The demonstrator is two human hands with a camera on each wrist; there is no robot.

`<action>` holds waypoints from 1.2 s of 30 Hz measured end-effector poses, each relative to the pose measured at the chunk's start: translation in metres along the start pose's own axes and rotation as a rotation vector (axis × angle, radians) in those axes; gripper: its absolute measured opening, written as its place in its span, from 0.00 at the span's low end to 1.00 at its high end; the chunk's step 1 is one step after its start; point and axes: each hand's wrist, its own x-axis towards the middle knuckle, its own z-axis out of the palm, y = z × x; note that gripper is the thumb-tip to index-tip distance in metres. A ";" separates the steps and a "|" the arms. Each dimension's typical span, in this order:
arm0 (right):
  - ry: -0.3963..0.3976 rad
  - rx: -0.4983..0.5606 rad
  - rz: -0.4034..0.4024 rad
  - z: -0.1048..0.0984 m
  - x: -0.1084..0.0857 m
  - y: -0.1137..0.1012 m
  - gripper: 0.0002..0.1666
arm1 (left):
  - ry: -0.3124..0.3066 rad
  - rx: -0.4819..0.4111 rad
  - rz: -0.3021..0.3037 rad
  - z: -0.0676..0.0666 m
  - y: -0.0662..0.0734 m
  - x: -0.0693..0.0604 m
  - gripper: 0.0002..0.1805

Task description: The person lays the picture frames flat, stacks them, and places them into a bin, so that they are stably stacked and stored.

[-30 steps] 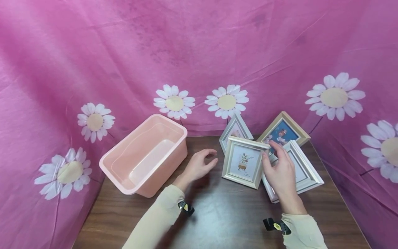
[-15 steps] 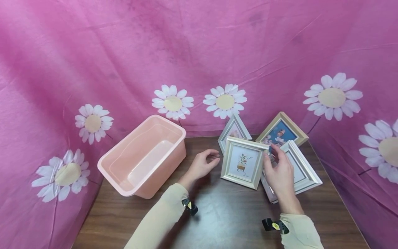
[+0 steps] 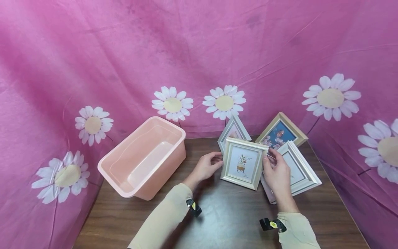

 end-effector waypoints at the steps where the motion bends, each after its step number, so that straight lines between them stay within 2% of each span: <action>1: 0.000 0.000 0.005 0.001 0.000 0.000 0.29 | 0.002 0.005 0.003 0.001 0.001 0.000 0.20; 7: 0.008 -0.042 0.013 0.003 -0.001 0.004 0.27 | 0.021 0.022 -0.008 0.006 0.001 0.001 0.18; 11: 0.031 -0.085 -0.005 0.005 -0.002 0.006 0.25 | 0.046 0.011 0.001 0.009 0.000 0.002 0.17; 16: 0.044 -0.092 -0.016 0.007 -0.001 0.007 0.24 | 0.065 -0.005 -0.016 0.010 0.000 0.001 0.15; 22: 0.054 -0.074 -0.016 0.006 -0.002 0.004 0.23 | 0.071 -0.022 -0.015 0.010 0.002 -0.001 0.15; 29: 0.067 -0.035 0.009 0.001 -0.008 0.004 0.23 | 0.047 -0.048 -0.002 0.011 0.002 -0.005 0.16; 36: 0.084 0.071 0.031 -0.002 -0.014 0.001 0.22 | 0.034 -0.096 0.015 0.011 0.002 -0.010 0.17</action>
